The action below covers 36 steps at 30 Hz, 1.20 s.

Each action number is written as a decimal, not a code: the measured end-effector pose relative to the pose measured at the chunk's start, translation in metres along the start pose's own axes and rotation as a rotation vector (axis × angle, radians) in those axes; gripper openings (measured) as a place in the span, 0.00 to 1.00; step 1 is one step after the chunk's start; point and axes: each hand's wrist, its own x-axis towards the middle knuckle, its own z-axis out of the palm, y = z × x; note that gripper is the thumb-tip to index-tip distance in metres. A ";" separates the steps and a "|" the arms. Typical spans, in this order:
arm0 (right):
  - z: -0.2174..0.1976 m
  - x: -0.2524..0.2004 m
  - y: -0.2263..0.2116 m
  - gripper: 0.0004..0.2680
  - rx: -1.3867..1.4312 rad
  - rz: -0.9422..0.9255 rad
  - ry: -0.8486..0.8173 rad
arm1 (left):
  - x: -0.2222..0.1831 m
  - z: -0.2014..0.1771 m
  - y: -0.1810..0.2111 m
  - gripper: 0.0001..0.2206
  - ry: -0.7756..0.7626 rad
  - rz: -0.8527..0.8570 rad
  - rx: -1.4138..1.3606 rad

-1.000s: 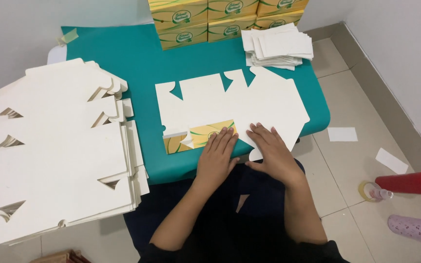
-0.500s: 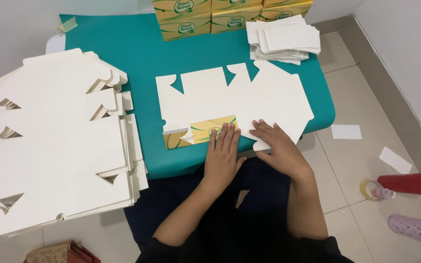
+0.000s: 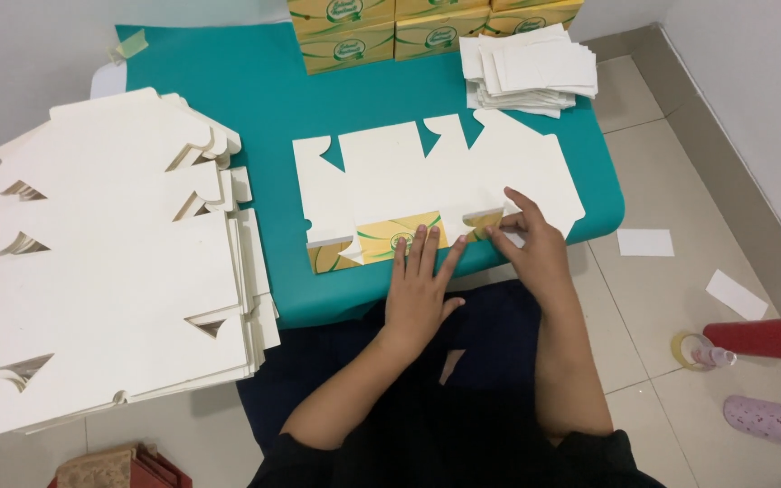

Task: Assembling cardboard snack boxes by folding templates and tucking flaps

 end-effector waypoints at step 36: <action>0.017 -0.035 -0.005 0.09 -0.582 -0.269 0.016 | 0.011 0.024 0.018 0.33 -0.114 -0.085 0.158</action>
